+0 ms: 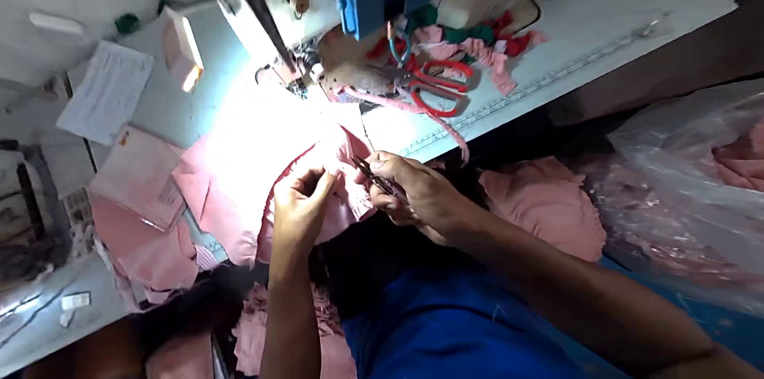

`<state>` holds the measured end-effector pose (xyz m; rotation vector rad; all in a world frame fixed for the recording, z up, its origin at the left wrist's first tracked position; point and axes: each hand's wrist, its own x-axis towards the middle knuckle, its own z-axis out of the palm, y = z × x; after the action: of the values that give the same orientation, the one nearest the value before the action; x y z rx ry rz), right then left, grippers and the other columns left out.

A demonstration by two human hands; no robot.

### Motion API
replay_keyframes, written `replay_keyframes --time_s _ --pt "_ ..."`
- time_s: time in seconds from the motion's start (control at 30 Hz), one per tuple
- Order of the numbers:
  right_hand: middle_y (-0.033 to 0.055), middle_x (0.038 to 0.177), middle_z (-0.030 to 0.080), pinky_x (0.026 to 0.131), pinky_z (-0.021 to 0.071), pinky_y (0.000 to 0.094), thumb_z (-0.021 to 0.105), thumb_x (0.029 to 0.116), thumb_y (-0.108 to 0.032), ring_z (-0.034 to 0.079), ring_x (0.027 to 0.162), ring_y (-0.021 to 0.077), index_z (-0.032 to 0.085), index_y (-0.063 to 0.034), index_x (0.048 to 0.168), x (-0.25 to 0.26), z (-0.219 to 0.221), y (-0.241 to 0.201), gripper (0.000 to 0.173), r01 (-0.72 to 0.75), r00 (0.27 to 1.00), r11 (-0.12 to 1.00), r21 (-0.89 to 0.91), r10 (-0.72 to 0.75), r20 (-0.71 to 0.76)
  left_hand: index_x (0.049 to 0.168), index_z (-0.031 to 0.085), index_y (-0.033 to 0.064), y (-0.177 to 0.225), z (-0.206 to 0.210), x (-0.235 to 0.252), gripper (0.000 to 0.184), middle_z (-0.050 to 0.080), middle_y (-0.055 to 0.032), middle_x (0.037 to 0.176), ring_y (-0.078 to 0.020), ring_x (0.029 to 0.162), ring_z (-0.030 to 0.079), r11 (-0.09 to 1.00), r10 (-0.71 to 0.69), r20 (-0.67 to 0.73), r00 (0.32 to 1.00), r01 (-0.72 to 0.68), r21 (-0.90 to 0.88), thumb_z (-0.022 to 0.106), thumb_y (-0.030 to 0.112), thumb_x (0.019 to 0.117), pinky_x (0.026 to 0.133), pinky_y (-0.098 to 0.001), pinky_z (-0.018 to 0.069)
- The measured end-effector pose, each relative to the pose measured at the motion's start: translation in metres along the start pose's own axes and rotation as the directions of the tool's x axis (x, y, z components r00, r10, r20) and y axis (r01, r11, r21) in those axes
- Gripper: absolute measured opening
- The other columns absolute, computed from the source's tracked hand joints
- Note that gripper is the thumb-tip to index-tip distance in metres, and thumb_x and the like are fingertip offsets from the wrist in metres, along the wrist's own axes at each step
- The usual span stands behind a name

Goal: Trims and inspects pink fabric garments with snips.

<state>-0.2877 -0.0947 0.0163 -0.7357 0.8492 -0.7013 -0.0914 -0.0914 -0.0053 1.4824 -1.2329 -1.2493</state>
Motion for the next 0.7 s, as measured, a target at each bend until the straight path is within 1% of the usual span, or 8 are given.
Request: replay_keyframes --time_s 0.1,0.17,0.23,0.33,0.47,0.53,0.63,0.7 --pt "-0.0047 0.060 0.043 0.043 0.0266 0.0152 0.037 0.1108 -0.029 0.033 0.045 0.0009 0.059 -0.0140 0.103 0.001 -0.004 0.007 0.028 -0.014 1.000 0.994 -0.109 0.011 -0.022 0.092 0.073 0.0076 0.003 0.005 -0.002 0.008 0.068 0.0007 0.075 -0.0060 0.063 0.062 0.997 0.051 -0.010 0.999 -0.051 -0.052 0.069 0.012 0.0981 0.059 -0.0225 0.0537" --pt "-0.0047 0.059 0.043 0.042 0.0259 0.0152 0.039 0.1101 -0.027 0.033 0.045 0.0011 0.059 -0.0133 0.101 0.004 -0.005 0.011 0.026 -0.004 0.999 0.992 -0.128 -0.001 -0.042 0.093 0.072 0.0063 0.003 0.009 -0.003 0.008 0.068 0.0000 0.075 -0.0067 0.062 0.062 0.993 0.082 -0.026 0.996 -0.084 -0.080 0.069 0.011 0.0977 0.059 -0.0227 0.0537" --pt "-0.0042 0.059 0.042 0.043 0.0263 0.0160 0.041 0.1095 -0.026 0.033 0.045 0.0017 0.058 -0.0130 0.098 0.005 -0.005 0.013 0.024 0.015 0.998 0.989 -0.148 -0.024 -0.060 0.093 0.072 0.0055 0.003 0.014 -0.004 0.007 0.068 -0.0006 0.075 -0.0069 0.063 0.062 0.992 0.084 -0.047 0.995 -0.088 -0.087 0.069 0.010 0.0975 0.059 -0.0229 0.0543" --pt "-0.0037 0.061 0.044 0.044 0.0279 0.0160 0.042 0.1097 -0.026 0.036 0.046 0.0020 0.054 -0.0132 0.095 0.005 -0.004 0.015 0.023 0.024 0.997 0.984 -0.174 -0.038 -0.074 0.095 0.073 0.0050 0.005 0.020 -0.008 0.007 0.070 -0.0006 0.076 -0.0063 0.063 0.063 0.992 0.107 -0.075 0.991 -0.112 -0.057 0.069 0.010 0.0974 0.060 -0.0222 0.0549" --pt "-0.0030 0.061 0.044 0.044 0.0296 0.0162 0.043 0.1093 -0.026 0.037 0.046 0.0027 0.055 -0.0126 0.094 0.005 -0.003 0.018 0.023 0.028 0.992 0.983 -0.183 -0.050 -0.114 0.097 0.074 0.0047 0.005 0.023 -0.010 0.007 0.071 -0.0015 0.078 -0.0080 0.065 0.065 0.989 0.142 -0.091 0.986 -0.146 -0.033 0.069 0.009 0.0979 0.060 -0.0235 0.0565" --pt "-0.0030 0.061 0.044 0.044 0.0289 0.0168 0.044 0.1088 -0.025 0.036 0.046 0.0031 0.054 -0.0130 0.093 0.005 -0.002 0.020 0.023 0.037 0.988 0.982 -0.183 -0.063 -0.141 0.096 0.073 0.0046 0.006 0.026 -0.012 0.006 0.071 -0.0017 0.078 -0.0086 0.066 0.066 0.989 0.148 -0.107 0.983 -0.150 -0.016 0.069 0.009 0.0978 0.060 -0.0239 0.0571" --pt "-0.0025 0.060 0.044 0.045 0.0314 0.0185 0.047 0.1076 -0.026 0.039 0.047 0.0046 0.056 -0.0128 0.094 0.006 -0.001 0.022 0.021 0.079 0.976 0.963 -0.257 -0.127 -0.178 0.097 0.073 0.0048 0.008 0.029 -0.013 0.008 0.071 -0.0014 0.078 -0.0085 0.066 0.067 0.986 0.165 -0.108 0.980 -0.163 0.021 0.068 0.010 0.0987 0.060 -0.0241 0.0578" --pt "-0.0018 0.060 0.046 0.047 0.0351 0.0211 0.050 0.1066 -0.026 0.043 0.049 0.0063 0.058 -0.0125 0.095 0.006 -0.002 0.024 0.020 0.118 0.960 0.921 -0.370 -0.201 -0.194 0.097 0.073 0.0054 0.008 0.030 -0.013 0.008 0.071 -0.0006 0.078 -0.0078 0.065 0.067 0.985 0.173 -0.109 0.979 -0.170 0.036 0.067 0.010 0.0988 0.059 -0.0233 0.0574"
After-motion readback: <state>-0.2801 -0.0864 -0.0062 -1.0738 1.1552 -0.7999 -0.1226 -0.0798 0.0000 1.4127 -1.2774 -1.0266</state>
